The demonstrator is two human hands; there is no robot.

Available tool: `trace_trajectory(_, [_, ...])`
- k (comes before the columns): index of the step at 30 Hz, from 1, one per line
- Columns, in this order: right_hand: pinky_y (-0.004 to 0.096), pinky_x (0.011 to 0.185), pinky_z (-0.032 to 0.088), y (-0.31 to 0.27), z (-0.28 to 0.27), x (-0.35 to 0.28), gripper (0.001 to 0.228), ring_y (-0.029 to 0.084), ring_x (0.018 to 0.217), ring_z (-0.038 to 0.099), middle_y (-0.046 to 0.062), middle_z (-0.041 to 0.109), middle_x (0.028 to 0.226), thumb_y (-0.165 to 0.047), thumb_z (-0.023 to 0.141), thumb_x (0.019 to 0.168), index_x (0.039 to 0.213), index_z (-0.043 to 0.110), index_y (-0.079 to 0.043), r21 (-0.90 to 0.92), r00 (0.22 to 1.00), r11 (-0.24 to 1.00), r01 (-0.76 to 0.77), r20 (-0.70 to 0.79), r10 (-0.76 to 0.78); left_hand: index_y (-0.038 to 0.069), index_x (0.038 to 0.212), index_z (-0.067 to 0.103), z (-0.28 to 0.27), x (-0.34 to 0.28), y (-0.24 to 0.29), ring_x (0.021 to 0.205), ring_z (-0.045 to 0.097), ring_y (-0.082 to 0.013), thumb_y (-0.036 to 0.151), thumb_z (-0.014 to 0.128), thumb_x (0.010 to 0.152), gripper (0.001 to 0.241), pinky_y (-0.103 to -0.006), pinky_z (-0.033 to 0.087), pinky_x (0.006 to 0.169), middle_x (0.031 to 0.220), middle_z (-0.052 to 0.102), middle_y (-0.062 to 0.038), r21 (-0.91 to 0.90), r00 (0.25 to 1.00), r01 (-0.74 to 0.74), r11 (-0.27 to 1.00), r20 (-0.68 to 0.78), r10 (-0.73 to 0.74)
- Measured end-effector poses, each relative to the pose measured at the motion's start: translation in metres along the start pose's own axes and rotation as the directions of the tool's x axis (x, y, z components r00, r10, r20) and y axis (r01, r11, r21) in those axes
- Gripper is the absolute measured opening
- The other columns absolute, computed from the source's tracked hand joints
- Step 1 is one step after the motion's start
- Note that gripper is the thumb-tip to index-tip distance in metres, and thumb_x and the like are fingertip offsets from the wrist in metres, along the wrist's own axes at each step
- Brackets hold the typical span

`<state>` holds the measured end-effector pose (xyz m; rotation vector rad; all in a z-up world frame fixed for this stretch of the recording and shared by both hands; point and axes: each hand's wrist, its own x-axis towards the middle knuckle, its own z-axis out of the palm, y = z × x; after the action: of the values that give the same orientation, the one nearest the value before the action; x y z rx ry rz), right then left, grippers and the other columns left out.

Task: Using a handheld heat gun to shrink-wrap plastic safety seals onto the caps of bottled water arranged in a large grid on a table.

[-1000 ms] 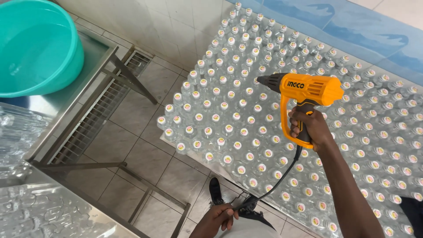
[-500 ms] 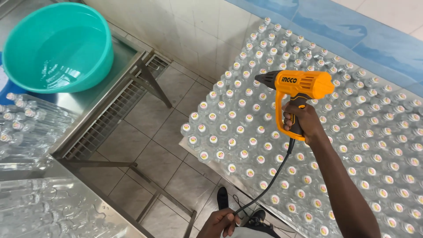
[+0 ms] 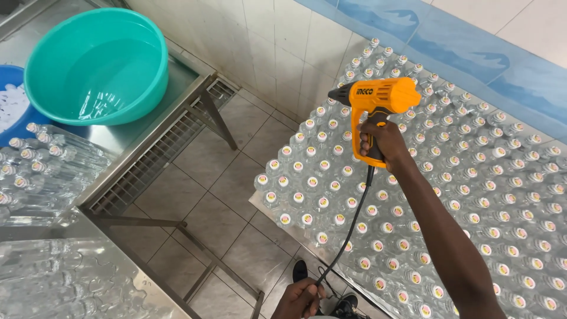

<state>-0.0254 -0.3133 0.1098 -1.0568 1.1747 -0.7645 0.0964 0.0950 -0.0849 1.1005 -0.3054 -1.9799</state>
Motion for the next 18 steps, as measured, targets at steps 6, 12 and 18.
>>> trace_trajectory(6, [0.033, 0.048, 0.049, -0.025, -0.043, -0.047, 0.016, 0.015, 0.049, 0.053, 0.006, 0.053, 0.067, -0.007, 0.073, 0.1, 0.092, 0.06, -0.008, 0.113, 0.994, 0.99, 0.089, -0.076, -0.081, 0.003, 0.12, 0.078, 0.005, 0.007, 0.003, 0.058, 0.055, -0.0118, 0.037, 0.062, 0.114, 0.038, -0.0251, 0.044, 0.062, 0.073, 0.066, -0.006, 0.048, 0.995, 0.072, 0.996, 0.07, -0.075])
trace_trajectory(12, [0.021, 0.042, 0.03, -0.048, -0.174, -0.225, 0.025, 0.002, 0.046, 0.037, -0.005, 0.039, 0.067, -0.023, 0.064, 0.107, 0.09, 0.047, -0.017, 0.309, 0.981, 0.931, 0.193, -0.085, -0.176, 0.006, 0.127, 0.078, 0.036, 0.011, 0.013, 0.072, 0.055, -0.0143, 0.043, 0.063, 0.11, 0.044, -0.0319, 0.044, 0.073, 0.081, 0.065, -0.005, 0.123, 0.905, 0.308, 0.943, 0.267, -0.33])
trace_trajectory(18, [0.019, 0.048, 0.044, 0.011, -0.266, -0.375, 0.014, 0.001, 0.052, 0.045, -0.006, 0.047, 0.077, -0.022, 0.057, 0.114, 0.121, 0.067, -0.016, 0.366, 0.892, 0.833, 0.415, -0.344, -0.294, 0.009, 0.116, 0.08, 0.114, 0.001, 0.064, 0.066, 0.05, -0.0068, 0.033, 0.056, 0.119, 0.033, -0.0232, 0.037, 0.069, 0.074, 0.064, 0.0, 0.52, 0.804, 0.294, 0.802, 0.319, -0.501])
